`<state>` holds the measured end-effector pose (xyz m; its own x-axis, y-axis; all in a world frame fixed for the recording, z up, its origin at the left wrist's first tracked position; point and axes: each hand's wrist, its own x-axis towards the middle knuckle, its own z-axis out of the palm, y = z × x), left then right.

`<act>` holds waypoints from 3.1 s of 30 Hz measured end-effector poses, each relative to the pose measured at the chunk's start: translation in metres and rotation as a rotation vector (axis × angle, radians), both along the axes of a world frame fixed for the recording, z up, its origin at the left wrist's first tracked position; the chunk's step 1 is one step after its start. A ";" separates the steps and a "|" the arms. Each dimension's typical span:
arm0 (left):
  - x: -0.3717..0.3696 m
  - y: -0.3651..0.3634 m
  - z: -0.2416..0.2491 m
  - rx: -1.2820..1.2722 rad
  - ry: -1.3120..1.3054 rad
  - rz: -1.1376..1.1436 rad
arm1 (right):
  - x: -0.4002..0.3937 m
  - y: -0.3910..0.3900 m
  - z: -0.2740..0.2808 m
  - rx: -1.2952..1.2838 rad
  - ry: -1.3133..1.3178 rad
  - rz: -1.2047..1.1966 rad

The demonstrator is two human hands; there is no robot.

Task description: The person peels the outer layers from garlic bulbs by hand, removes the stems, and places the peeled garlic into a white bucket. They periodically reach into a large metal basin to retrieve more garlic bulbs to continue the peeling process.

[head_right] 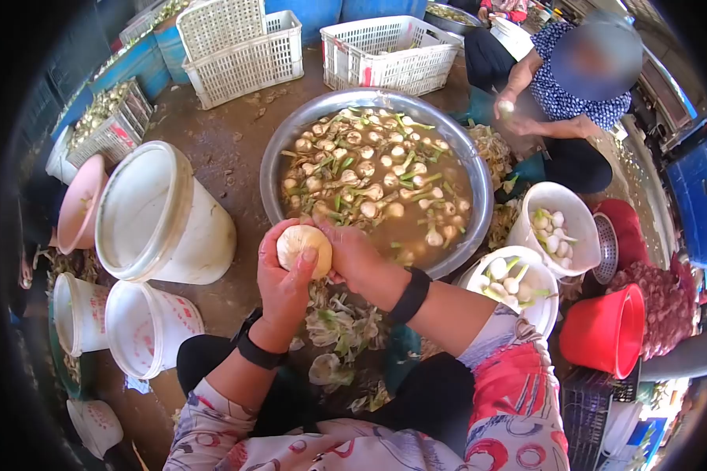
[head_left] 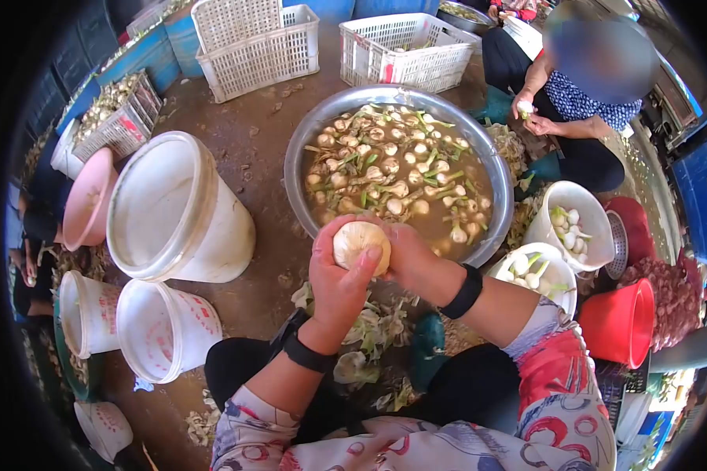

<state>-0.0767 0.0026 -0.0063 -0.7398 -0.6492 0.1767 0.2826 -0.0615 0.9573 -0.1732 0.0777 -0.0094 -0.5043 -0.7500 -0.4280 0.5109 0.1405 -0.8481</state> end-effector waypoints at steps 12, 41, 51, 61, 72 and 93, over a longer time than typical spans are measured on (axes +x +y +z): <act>0.032 -0.003 0.004 0.060 -0.087 0.071 | 0.056 0.043 0.064 0.265 0.724 0.227; 0.038 -0.001 0.015 -0.710 -0.261 0.244 | 0.059 0.039 0.043 0.277 1.167 0.208; 0.022 -0.030 -0.018 0.342 -0.081 -0.103 | 0.056 0.028 -0.020 0.187 0.694 0.192; 0.032 -0.017 -0.033 0.105 -0.198 -0.148 | 0.054 0.030 0.022 0.055 0.947 0.174; 0.053 -0.079 0.024 0.836 0.129 -0.192 | 0.027 0.048 0.007 0.709 1.204 0.498; 0.049 -0.024 0.017 0.463 -0.037 -0.627 | 0.042 0.040 0.046 0.095 1.308 -0.084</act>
